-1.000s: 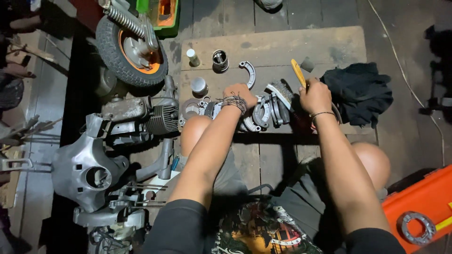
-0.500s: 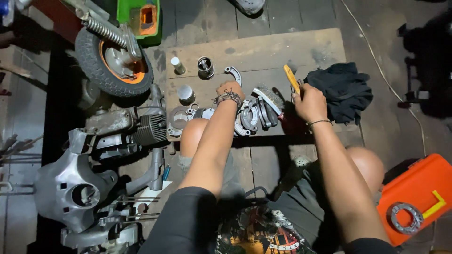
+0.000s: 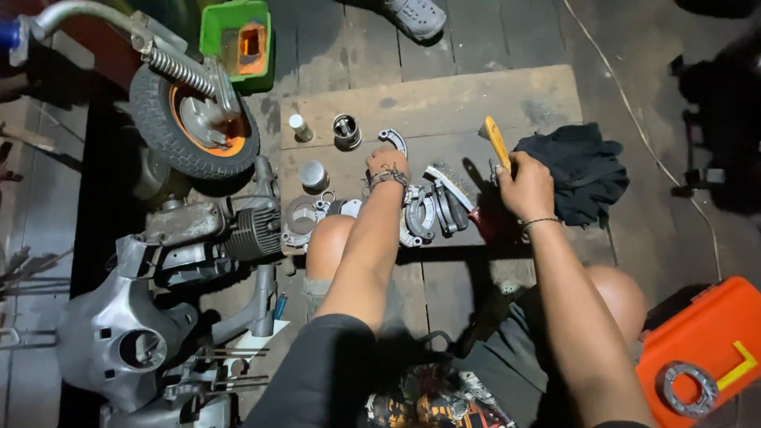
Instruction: Cleaning and inspecting motorcycle engine components using a wire brush and scraper
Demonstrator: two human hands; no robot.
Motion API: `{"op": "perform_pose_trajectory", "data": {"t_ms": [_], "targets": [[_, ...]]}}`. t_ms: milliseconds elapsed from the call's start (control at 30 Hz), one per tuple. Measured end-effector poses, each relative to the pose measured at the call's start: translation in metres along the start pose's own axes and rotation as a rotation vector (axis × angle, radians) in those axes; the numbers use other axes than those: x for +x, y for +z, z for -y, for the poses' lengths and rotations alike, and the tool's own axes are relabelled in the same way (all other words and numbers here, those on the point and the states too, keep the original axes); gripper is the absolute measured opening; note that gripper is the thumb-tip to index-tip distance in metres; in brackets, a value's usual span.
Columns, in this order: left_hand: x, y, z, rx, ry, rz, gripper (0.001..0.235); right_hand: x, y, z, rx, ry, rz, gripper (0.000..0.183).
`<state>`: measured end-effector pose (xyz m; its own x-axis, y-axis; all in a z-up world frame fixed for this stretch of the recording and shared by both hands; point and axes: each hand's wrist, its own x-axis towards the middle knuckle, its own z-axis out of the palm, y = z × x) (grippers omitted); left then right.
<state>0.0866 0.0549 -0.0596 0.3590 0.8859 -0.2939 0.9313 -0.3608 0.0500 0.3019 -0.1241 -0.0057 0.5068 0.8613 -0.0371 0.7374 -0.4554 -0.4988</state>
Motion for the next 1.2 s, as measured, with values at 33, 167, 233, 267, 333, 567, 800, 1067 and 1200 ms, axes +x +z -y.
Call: {"op": "perform_pose_trajectory", "data": {"t_ms": [33, 167, 233, 267, 333, 567, 800, 1067, 1200], "targets": [[0.007, 0.005, -0.002, 0.0, 0.002, -0.004, 0.021, 0.004, 0.001, -0.003, 0.001, -0.001, -0.004, 0.035], [0.004, 0.003, -0.004, -0.144, -0.005, -0.098, 0.025, 0.01, 0.011, -0.003, 0.001, -0.035, -0.017, 0.033], [-0.002, -0.009, -0.009, -0.197, -0.018, -0.133, 0.027, 0.012, 0.014, -0.001, 0.009, -0.042, -0.032, 0.033], [-0.003, -0.012, -0.012, -0.257, 0.008, -0.148, 0.022, 0.013, 0.017, -0.001, 0.031, -0.036, -0.051, 0.033], [-0.008, -0.021, -0.02, -0.315, 0.036, -0.168, 0.023, 0.014, 0.018, 0.004, 0.055, -0.031, -0.076, 0.033], [-0.041, -0.038, -0.054, -0.348, 0.289, -0.14, 0.034, 0.016, 0.019, 0.013, 0.676, 0.036, -0.24, 0.023], [-0.076, -0.044, -0.064, -0.281, 0.523, -0.142, 0.052, 0.009, 0.013, 0.003, 0.754, 0.022, -0.351, 0.028], [-0.102, -0.046, -0.047, -0.232, 0.647, -0.29, 0.048, 0.0, 0.02, -0.006, 0.88, -0.02, -0.268, 0.023], [-0.141, -0.089, -0.038, -0.318, 0.551, -0.51, 0.047, -0.011, 0.003, 0.0, 1.038, -0.062, -0.284, 0.029]]}}
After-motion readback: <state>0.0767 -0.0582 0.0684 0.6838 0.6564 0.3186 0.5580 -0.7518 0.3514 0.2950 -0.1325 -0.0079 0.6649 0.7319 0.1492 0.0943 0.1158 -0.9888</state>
